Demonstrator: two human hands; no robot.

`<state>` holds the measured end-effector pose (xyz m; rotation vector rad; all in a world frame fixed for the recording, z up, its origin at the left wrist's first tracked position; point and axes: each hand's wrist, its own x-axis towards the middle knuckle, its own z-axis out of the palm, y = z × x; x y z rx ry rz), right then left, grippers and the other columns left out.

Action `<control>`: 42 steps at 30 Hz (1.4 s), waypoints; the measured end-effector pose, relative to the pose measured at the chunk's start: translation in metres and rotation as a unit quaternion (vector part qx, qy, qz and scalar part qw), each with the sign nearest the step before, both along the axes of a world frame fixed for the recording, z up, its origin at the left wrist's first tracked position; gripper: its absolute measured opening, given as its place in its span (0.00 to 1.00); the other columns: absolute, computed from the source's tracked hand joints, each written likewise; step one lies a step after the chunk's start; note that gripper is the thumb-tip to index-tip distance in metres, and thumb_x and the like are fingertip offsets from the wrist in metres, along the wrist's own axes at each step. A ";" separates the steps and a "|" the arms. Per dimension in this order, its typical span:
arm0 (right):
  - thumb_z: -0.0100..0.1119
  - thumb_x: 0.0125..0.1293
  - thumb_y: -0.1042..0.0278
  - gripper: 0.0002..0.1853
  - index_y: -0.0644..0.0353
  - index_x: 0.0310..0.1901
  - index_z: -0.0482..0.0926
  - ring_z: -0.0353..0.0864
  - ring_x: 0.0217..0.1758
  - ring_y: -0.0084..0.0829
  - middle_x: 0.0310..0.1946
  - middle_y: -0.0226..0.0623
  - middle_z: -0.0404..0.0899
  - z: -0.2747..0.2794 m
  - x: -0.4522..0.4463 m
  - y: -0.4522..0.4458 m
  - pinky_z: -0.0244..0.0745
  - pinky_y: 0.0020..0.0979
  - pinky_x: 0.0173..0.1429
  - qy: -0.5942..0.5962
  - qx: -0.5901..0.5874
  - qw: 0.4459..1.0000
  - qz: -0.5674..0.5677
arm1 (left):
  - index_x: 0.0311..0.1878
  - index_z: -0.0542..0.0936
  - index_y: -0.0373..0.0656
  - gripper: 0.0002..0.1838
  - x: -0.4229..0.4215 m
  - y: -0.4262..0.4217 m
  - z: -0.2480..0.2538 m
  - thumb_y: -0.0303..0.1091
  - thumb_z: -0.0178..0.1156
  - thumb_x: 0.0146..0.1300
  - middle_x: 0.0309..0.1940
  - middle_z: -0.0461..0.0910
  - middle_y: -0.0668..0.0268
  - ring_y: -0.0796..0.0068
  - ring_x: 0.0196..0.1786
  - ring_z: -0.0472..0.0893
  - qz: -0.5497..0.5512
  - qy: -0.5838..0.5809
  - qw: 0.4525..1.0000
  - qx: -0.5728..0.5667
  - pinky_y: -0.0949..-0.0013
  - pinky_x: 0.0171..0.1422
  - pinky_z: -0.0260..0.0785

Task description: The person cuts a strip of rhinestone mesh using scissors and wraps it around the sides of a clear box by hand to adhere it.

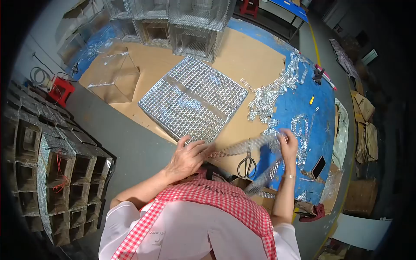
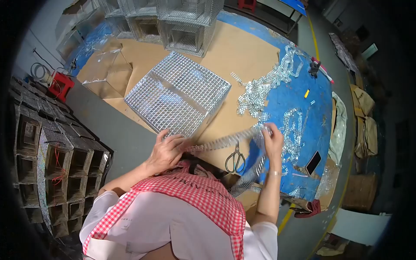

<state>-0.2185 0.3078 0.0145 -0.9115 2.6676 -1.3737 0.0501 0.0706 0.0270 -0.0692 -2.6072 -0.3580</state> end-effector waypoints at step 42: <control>0.63 0.54 0.71 0.06 0.64 0.30 0.80 0.59 0.18 0.11 0.14 0.21 0.68 -0.004 0.086 -0.074 0.52 0.20 0.20 -0.147 0.003 0.985 0.094 | 0.65 0.62 0.46 0.38 0.021 -0.113 -0.023 0.42 0.63 0.51 0.67 0.56 0.61 0.59 0.69 0.55 0.218 -0.016 0.974 0.061 0.46 0.70 0.42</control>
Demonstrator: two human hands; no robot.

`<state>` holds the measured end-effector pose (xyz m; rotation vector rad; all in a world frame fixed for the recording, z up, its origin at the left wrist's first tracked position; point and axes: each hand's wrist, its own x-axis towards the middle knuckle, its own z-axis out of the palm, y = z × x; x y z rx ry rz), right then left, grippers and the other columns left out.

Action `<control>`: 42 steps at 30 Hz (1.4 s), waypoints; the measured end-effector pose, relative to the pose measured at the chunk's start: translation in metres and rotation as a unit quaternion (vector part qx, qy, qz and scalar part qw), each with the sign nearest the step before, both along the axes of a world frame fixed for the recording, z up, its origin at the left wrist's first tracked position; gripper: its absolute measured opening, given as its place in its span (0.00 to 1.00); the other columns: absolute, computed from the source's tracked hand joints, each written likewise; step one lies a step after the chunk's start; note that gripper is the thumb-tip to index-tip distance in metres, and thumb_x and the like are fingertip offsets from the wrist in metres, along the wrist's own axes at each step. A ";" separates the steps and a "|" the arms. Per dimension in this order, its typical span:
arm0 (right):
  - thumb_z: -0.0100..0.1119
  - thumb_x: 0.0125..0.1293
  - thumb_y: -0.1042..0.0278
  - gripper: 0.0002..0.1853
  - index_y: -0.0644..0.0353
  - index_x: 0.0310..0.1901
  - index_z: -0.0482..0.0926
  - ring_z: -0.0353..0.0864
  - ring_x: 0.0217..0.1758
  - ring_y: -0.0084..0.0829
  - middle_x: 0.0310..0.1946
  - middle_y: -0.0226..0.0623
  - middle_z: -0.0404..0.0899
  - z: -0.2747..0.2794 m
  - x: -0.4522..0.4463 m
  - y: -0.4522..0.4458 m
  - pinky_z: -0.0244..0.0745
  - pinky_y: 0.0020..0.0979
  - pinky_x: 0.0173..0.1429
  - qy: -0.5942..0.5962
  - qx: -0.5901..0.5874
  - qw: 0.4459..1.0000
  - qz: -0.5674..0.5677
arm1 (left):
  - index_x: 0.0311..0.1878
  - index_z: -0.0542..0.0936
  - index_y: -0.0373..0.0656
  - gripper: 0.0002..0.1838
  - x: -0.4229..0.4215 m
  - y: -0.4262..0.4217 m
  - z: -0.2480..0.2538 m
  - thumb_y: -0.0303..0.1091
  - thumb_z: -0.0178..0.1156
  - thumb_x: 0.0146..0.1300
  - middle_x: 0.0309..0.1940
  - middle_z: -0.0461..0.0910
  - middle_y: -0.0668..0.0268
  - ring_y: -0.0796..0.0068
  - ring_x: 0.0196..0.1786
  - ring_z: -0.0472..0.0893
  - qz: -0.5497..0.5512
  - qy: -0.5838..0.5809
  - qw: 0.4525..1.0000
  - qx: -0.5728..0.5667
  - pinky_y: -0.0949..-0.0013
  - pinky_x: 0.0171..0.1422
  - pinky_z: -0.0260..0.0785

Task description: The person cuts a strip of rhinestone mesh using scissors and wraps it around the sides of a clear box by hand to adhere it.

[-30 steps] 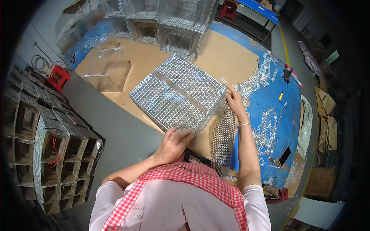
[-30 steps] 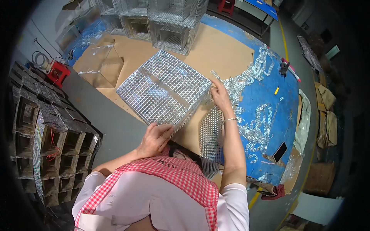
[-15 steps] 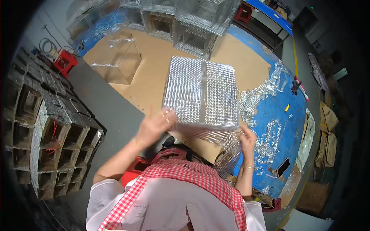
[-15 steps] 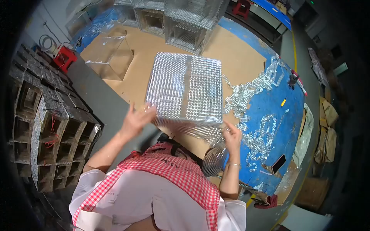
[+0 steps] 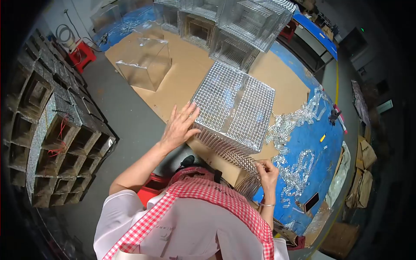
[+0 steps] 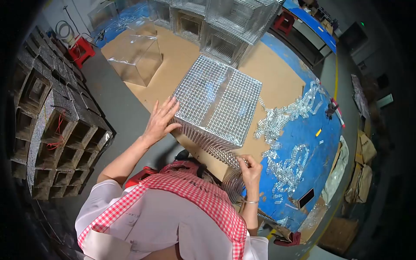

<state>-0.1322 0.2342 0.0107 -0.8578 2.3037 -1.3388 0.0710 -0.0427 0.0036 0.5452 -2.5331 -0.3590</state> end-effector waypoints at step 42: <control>0.61 0.56 0.71 0.07 0.64 0.25 0.76 0.61 0.22 0.13 0.16 0.22 0.68 0.000 -0.004 -0.014 0.56 0.19 0.25 0.096 -0.029 0.994 -0.052 | 0.47 0.77 0.43 0.22 -0.036 0.032 -0.007 0.42 0.64 0.49 0.46 0.75 0.67 0.70 0.53 0.71 -0.015 0.142 0.985 -0.099 0.62 0.59 0.59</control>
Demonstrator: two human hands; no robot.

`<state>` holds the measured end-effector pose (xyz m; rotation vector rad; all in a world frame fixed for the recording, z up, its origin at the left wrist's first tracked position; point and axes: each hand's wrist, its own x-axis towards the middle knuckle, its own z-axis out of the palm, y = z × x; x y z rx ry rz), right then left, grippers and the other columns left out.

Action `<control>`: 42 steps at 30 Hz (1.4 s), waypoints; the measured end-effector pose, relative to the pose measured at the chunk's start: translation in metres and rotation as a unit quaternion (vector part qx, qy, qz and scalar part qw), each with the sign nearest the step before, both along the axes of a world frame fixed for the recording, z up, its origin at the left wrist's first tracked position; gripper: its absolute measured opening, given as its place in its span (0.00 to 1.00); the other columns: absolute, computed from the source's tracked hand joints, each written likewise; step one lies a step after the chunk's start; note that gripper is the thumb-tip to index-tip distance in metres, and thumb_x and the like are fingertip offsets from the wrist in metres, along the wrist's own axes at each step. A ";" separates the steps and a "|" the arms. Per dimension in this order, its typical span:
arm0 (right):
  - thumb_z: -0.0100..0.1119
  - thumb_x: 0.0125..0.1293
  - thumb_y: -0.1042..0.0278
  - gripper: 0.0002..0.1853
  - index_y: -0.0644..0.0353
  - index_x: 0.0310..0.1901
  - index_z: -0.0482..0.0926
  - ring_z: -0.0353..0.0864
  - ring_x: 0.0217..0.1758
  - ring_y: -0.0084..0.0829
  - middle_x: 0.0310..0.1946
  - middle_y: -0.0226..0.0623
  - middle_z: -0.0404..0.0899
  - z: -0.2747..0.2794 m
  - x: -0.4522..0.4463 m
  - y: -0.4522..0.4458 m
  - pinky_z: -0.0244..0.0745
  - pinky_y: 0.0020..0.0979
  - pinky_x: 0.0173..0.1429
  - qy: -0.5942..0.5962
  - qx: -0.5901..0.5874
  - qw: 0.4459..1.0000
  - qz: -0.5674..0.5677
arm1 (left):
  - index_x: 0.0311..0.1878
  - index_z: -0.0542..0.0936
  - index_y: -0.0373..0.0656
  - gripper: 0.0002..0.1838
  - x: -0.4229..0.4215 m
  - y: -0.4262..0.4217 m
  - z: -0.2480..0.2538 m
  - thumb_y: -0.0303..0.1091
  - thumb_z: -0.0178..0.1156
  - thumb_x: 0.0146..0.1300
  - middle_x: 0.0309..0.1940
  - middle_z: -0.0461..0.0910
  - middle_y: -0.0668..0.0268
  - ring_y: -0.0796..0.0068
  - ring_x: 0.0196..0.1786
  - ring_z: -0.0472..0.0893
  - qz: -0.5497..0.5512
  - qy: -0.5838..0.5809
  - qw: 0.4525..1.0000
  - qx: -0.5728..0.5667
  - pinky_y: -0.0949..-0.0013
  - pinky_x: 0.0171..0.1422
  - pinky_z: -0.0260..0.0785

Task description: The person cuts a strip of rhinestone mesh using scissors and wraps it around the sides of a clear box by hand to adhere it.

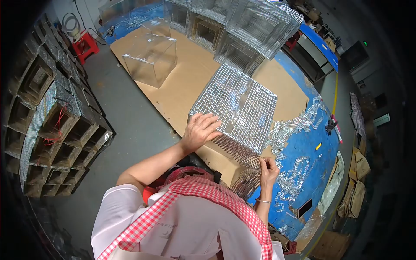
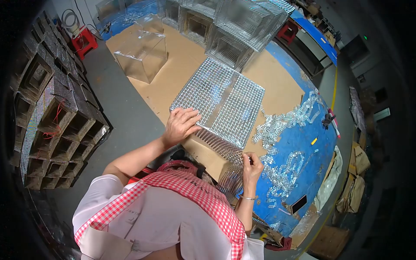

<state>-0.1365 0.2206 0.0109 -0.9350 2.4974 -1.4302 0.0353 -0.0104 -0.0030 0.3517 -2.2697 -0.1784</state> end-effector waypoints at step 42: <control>0.60 0.59 0.74 0.08 0.59 0.23 0.74 0.56 0.21 0.09 0.18 0.16 0.66 -0.015 0.029 0.019 0.49 0.16 0.25 -0.297 -0.039 0.953 0.049 | 0.56 0.68 0.41 0.24 -0.011 0.072 -0.046 0.41 0.58 0.60 0.55 0.70 0.59 0.60 0.58 0.69 -0.300 0.233 0.084 0.921 0.51 0.67 0.55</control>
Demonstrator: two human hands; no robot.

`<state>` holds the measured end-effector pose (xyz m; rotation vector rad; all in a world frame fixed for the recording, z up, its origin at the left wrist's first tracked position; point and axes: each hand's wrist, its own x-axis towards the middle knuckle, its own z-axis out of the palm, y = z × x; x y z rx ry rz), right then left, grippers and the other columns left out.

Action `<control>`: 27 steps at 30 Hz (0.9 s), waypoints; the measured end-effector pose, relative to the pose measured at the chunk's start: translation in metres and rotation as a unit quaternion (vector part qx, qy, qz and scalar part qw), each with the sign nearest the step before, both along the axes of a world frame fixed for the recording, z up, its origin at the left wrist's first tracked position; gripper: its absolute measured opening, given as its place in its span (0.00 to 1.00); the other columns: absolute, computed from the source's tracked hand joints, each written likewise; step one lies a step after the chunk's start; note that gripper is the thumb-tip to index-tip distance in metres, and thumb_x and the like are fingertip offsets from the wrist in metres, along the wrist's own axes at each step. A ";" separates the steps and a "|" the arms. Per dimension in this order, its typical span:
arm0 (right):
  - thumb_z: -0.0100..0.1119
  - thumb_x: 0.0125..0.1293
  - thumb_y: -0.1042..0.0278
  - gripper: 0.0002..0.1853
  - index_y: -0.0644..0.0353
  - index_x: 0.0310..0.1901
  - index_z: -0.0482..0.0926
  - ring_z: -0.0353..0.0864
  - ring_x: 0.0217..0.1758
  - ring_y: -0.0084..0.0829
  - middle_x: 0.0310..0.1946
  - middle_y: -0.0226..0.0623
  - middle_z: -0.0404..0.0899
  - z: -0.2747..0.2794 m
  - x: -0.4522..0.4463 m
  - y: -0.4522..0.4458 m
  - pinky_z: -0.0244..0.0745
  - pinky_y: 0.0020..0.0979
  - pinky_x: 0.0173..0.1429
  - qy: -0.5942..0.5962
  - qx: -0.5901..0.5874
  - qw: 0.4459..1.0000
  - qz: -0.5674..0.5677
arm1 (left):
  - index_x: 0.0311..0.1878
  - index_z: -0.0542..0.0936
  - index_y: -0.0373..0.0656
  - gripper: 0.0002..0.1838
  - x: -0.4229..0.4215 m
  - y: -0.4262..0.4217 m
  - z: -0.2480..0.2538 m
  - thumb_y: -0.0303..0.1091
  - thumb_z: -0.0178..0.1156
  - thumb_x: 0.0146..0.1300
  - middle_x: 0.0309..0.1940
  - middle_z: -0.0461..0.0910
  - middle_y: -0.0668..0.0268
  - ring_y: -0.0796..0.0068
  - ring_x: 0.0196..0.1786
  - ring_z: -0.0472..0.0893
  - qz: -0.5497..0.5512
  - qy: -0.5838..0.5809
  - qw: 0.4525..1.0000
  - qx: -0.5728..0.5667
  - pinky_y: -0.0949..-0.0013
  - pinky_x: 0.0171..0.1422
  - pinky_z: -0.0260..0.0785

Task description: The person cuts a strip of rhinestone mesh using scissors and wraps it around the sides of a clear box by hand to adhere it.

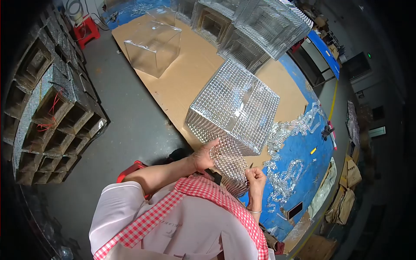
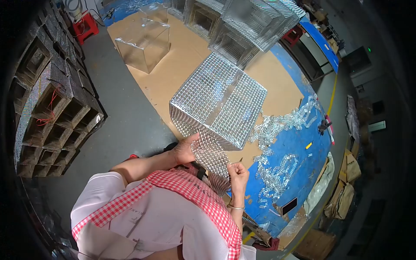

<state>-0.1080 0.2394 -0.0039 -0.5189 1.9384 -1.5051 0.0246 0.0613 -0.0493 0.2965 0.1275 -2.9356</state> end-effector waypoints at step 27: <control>0.66 0.40 0.69 0.20 0.70 0.35 0.73 0.75 0.23 0.40 0.22 0.40 0.75 -0.222 -0.041 0.119 0.71 0.36 0.29 0.091 0.329 0.935 -0.099 | 0.45 0.75 0.42 0.12 -0.005 -0.009 -0.015 0.39 0.50 0.66 0.38 0.79 0.63 0.67 0.41 0.79 -0.037 0.031 0.998 0.047 0.59 0.50 0.72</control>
